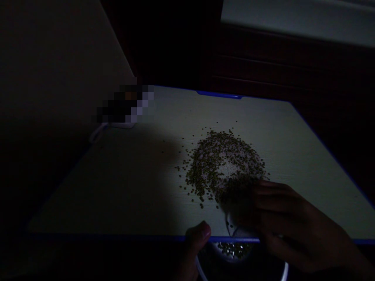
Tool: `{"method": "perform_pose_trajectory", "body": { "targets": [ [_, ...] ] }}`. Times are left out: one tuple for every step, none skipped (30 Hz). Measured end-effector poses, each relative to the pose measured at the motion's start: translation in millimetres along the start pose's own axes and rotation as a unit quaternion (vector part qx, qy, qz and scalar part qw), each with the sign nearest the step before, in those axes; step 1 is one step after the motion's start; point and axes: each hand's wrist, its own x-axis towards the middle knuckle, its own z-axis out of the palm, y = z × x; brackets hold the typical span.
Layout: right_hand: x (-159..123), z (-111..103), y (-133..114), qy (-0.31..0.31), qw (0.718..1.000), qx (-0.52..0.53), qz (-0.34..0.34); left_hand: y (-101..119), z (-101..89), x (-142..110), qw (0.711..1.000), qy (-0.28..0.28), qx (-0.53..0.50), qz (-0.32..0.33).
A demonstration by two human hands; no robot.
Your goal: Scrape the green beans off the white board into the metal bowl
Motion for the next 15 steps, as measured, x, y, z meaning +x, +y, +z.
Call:
{"method": "perform_pose_trajectory", "body": {
  "targets": [
    [0,0,0,0.002,1.000,-0.002,0.004,2,4.7,-1,1.000,0.024,-0.001,-0.009],
    [0,0,1,0.007,1.000,-0.005,0.009,4,9.2,-3,1.000,0.027,0.005,-0.009],
    [0,0,1,0.014,1.000,-0.008,0.017,6,13.1,-4,1.000,0.023,0.003,-0.011],
    [0,1,1,0.020,0.999,-0.012,0.024,7,16.1,-5,1.000,0.017,0.001,-0.011],
    [0,1,2,0.024,0.999,-0.015,0.028,8,18.2,-6,1.000,0.011,-0.002,-0.009],
    [0,1,2,0.027,0.999,-0.017,0.031,9,19.3,-7,1.000,0.011,-0.004,-0.005],
    [0,1,2,0.028,0.999,-0.020,0.032,9,19.7,-7,1.000,0.014,-0.002,0.000],
    [0,1,2,0.028,0.999,-0.025,0.031,9,19.5,-8,1.000,0.025,0.003,0.009],
    [0,2,3,0.025,0.999,-0.029,0.030,9,19.0,-8,0.999,0.037,0.011,0.010],
    [0,2,3,0.020,0.999,-0.031,0.029,9,18.5,-8,0.999,0.048,0.016,0.011],
    [-1,2,3,0.015,0.999,-0.032,0.028,9,18.1,-9,0.998,0.056,0.019,0.011],
    [-1,2,3,0.008,0.999,-0.031,0.026,9,17.8,-10,0.998,0.061,0.020,0.009],
    [-1,2,3,0.003,0.999,-0.029,0.025,9,17.5,-10,0.998,0.065,0.019,0.008],
    [0,2,2,-0.002,0.999,-0.026,0.022,9,17.1,-11,0.998,0.068,0.016,0.010],
    [0,2,2,-0.005,1.000,-0.021,0.018,8,16.2,-11,0.997,0.069,0.015,0.005]
  ]
}}
